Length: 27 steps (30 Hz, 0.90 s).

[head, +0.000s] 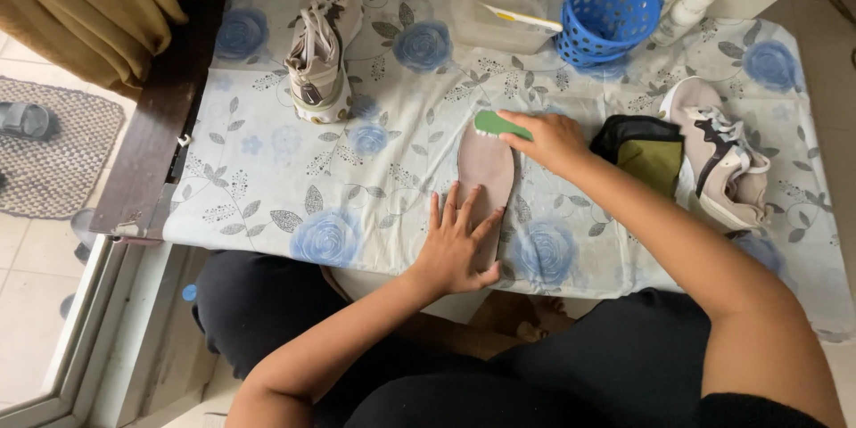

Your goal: The person is cleaning a shoe insole by vigorously scrubbing its surface with a small green cleaning tool.

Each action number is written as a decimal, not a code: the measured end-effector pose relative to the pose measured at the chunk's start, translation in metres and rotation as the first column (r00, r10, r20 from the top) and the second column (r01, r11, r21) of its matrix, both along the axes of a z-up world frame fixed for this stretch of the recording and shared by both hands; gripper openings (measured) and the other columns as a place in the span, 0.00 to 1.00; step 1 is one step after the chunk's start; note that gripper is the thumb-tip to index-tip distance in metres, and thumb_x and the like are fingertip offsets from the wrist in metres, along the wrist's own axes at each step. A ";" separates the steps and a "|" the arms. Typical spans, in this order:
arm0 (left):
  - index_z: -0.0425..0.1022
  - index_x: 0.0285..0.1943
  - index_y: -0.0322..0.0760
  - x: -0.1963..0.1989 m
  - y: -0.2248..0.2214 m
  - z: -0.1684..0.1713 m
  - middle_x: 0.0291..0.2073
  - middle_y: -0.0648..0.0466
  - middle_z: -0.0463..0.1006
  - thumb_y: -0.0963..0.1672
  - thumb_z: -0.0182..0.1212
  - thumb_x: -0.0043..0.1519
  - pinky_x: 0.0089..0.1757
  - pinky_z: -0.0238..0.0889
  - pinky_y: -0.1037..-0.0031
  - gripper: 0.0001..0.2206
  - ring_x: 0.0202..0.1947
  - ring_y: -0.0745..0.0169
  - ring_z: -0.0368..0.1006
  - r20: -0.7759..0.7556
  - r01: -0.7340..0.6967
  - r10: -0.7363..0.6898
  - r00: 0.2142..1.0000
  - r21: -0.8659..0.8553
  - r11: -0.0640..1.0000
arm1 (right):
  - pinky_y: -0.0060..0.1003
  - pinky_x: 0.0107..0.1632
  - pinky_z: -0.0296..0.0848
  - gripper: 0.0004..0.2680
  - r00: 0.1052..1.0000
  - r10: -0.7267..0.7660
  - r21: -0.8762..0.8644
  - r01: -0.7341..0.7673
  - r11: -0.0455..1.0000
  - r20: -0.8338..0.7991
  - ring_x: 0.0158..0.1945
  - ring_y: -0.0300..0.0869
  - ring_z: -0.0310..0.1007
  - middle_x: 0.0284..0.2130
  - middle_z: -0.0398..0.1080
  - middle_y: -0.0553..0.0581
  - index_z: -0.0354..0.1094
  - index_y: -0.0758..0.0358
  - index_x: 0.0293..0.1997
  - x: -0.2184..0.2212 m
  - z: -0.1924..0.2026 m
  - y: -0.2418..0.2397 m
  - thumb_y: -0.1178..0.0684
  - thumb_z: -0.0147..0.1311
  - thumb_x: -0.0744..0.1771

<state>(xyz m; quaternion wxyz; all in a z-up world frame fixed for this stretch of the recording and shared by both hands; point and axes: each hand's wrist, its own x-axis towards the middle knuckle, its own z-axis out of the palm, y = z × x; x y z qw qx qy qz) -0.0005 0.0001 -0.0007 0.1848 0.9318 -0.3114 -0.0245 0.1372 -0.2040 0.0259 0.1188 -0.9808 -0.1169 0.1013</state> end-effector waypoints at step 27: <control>0.53 0.66 0.47 0.002 0.000 0.001 0.64 0.37 0.44 0.57 0.44 0.46 0.56 0.26 0.41 0.36 0.64 0.26 0.32 -0.005 0.017 -0.017 1.000 0.006 1.000 | 0.40 0.37 0.71 0.15 0.988 -0.145 -0.097 0.150 0.984 0.056 0.39 0.49 0.73 0.36 0.72 0.51 0.54 0.24 0.57 0.002 -0.023 -0.002 0.35 0.42 0.64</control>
